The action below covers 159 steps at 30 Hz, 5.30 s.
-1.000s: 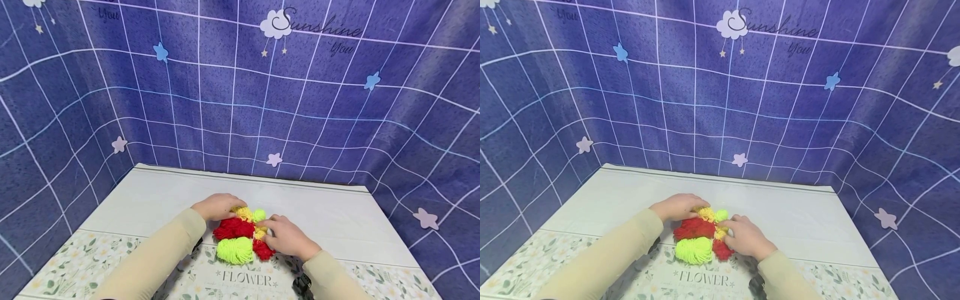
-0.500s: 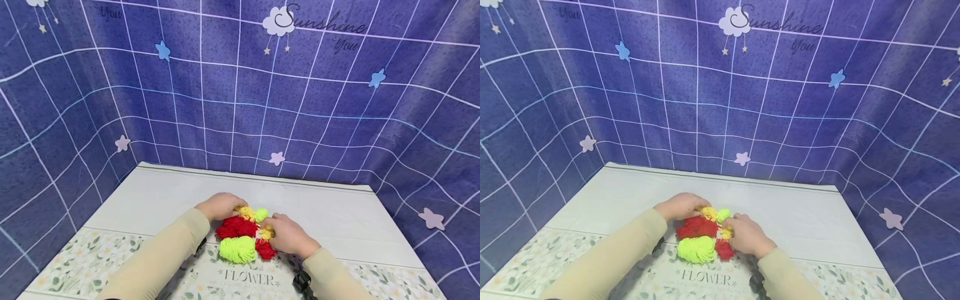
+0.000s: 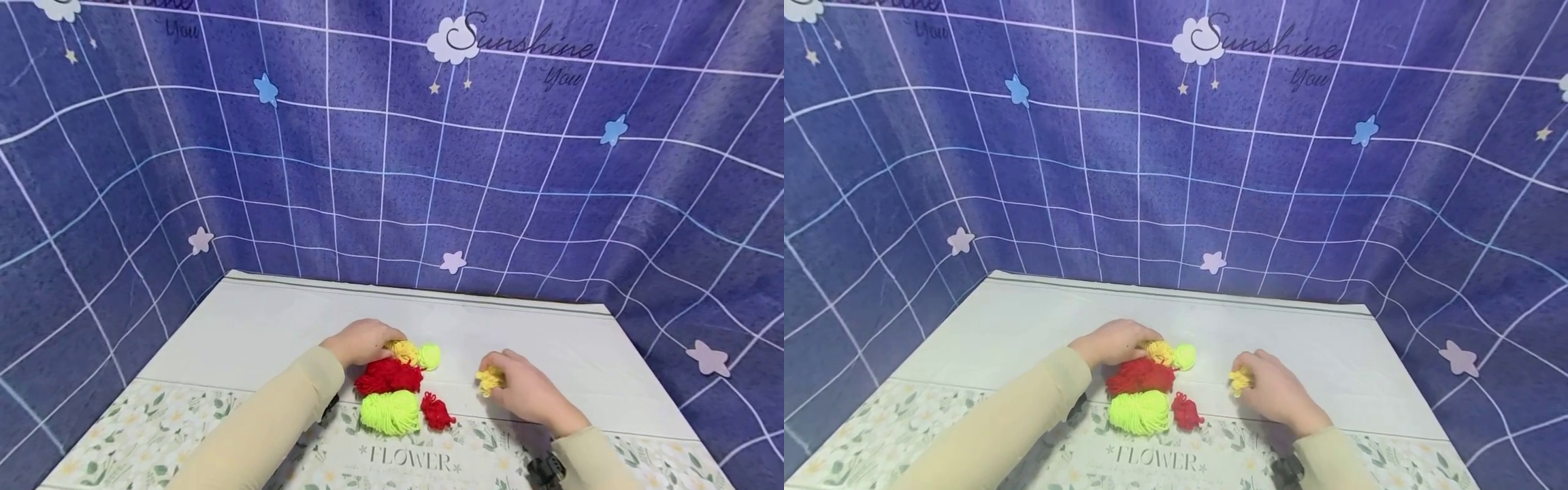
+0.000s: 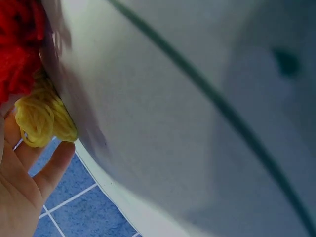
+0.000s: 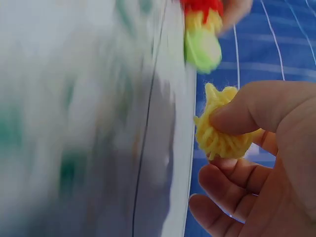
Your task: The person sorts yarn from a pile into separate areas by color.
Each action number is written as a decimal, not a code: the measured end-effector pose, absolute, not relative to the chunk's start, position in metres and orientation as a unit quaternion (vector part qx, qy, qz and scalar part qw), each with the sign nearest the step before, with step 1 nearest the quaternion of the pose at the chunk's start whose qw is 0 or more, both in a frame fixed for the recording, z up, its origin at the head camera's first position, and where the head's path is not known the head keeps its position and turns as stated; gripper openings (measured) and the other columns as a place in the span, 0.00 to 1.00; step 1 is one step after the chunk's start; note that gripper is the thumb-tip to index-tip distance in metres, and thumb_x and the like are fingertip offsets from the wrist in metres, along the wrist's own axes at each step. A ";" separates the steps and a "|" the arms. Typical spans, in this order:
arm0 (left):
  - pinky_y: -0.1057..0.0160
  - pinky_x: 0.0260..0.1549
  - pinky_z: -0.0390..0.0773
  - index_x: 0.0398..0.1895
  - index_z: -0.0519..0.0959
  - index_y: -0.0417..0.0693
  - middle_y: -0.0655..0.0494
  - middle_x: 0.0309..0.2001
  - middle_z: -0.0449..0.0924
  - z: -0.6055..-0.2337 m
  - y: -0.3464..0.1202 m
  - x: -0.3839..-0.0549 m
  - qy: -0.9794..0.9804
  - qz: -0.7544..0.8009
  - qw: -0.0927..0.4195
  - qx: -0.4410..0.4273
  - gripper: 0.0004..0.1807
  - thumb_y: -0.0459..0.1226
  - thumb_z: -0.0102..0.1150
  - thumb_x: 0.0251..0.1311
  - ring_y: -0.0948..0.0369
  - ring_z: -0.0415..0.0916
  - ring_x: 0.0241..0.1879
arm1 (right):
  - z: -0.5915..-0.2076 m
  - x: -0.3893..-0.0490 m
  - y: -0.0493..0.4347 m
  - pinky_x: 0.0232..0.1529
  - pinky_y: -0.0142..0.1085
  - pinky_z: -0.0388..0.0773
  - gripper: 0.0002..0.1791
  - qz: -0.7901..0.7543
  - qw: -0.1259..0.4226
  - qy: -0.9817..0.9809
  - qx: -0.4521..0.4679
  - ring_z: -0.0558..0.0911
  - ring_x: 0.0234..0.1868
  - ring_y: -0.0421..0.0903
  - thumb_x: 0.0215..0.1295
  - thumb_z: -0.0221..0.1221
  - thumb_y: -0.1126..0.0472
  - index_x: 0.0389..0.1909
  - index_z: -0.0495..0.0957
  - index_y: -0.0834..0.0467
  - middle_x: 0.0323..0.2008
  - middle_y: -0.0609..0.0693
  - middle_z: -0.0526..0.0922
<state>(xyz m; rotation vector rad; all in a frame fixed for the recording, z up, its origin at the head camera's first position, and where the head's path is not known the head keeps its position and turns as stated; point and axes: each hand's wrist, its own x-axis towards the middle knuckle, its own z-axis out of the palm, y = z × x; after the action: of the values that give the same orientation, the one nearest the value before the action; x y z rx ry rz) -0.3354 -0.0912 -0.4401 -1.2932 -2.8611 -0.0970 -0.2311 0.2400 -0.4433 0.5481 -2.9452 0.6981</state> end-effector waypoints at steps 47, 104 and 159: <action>0.56 0.56 0.77 0.58 0.83 0.58 0.63 0.51 0.84 -0.434 -0.091 -0.334 -0.925 -0.037 -0.022 -0.378 0.20 0.34 0.66 0.64 0.58 0.81 0.51 | -0.461 -0.204 0.357 0.48 0.58 0.78 0.33 0.235 0.058 -0.970 0.035 0.79 0.51 0.62 0.61 0.67 0.63 0.67 0.70 0.64 0.55 0.68 0.74; 0.60 0.39 0.78 0.59 0.77 0.68 0.70 0.45 0.82 -0.445 0.163 -0.259 -0.939 -0.013 0.024 -0.344 0.23 0.57 0.65 0.62 0.64 0.79 0.41 | -0.468 -0.201 0.362 0.56 0.61 0.74 0.45 0.259 0.048 -0.964 0.041 0.73 0.59 0.72 0.55 0.74 0.49 0.69 0.67 0.65 0.59 0.70 0.72; 0.47 0.65 0.69 0.76 0.66 0.54 0.55 0.70 0.70 -0.436 -0.104 -0.269 -0.937 -0.182 -0.052 -0.292 0.40 0.51 0.69 0.62 0.51 0.66 0.69 | -0.447 -0.193 0.184 0.56 0.49 0.77 0.35 0.232 -0.024 -0.923 0.306 0.75 0.59 0.44 0.60 0.69 0.46 0.69 0.73 0.46 0.59 0.42 0.75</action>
<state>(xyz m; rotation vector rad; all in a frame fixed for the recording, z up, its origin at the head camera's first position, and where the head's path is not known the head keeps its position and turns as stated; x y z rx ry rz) -0.2694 -0.1042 -0.4357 -0.9504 -3.0464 -0.5901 -0.1930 0.1839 -0.4466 0.9775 -2.9442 0.7398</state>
